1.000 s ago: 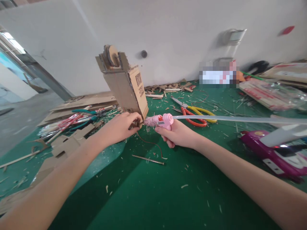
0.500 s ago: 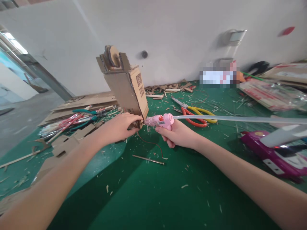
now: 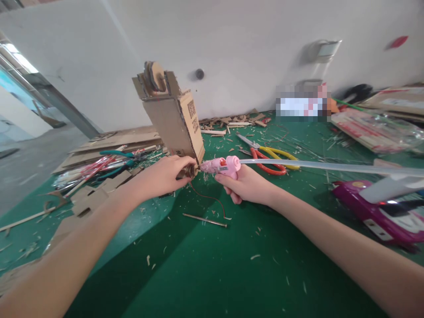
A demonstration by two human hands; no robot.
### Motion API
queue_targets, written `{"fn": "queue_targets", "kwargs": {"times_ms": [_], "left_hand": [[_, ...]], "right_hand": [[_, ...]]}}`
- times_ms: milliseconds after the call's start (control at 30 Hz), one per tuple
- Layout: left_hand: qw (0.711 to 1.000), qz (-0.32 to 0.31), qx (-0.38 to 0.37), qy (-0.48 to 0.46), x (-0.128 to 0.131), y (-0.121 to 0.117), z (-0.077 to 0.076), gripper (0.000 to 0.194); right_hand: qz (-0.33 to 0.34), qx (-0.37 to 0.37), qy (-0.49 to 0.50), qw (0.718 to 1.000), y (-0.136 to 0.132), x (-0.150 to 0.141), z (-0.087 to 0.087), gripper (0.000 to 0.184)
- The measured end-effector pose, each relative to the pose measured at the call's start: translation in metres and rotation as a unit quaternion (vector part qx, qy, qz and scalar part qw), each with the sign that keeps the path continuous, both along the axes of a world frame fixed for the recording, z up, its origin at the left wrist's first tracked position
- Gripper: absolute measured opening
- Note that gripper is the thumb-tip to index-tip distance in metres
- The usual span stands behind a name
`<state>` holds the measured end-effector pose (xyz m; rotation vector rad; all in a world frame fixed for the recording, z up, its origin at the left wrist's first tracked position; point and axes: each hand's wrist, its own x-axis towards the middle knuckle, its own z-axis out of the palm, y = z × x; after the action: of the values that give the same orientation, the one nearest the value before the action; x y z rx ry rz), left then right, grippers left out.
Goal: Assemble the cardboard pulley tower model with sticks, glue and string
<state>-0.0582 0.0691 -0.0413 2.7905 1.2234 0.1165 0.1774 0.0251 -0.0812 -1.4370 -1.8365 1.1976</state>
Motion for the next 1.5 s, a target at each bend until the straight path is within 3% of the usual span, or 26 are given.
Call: {"fn": "queue_targets", "kwargs": {"times_ms": [233,467,1367,1500], "left_hand": [[0.999,0.005,-0.031,-0.031,-0.0007,-0.0004,-0.0005,0.026],[1.000,-0.003,0.015,0.007,0.0006,-0.0006,0.0007,0.033],[1.000,0.004,0.009,0.004,0.0017,-0.0016,0.0009,0.033],[1.000,0.003,0.015,0.005,0.0004,-0.0002,-0.0013,0.037]], "right_hand": [[0.002,0.001,0.008,1.000,0.0013,0.0008,-0.0010,0.044],[0.014,0.005,0.016,1.000,0.0010,0.0019,-0.0023,0.043],[0.032,0.041,-0.062,0.997,-0.0046,0.0037,0.0024,0.048],[0.025,0.020,-0.030,0.999,-0.0060,0.0060,0.0002,0.044]]}}
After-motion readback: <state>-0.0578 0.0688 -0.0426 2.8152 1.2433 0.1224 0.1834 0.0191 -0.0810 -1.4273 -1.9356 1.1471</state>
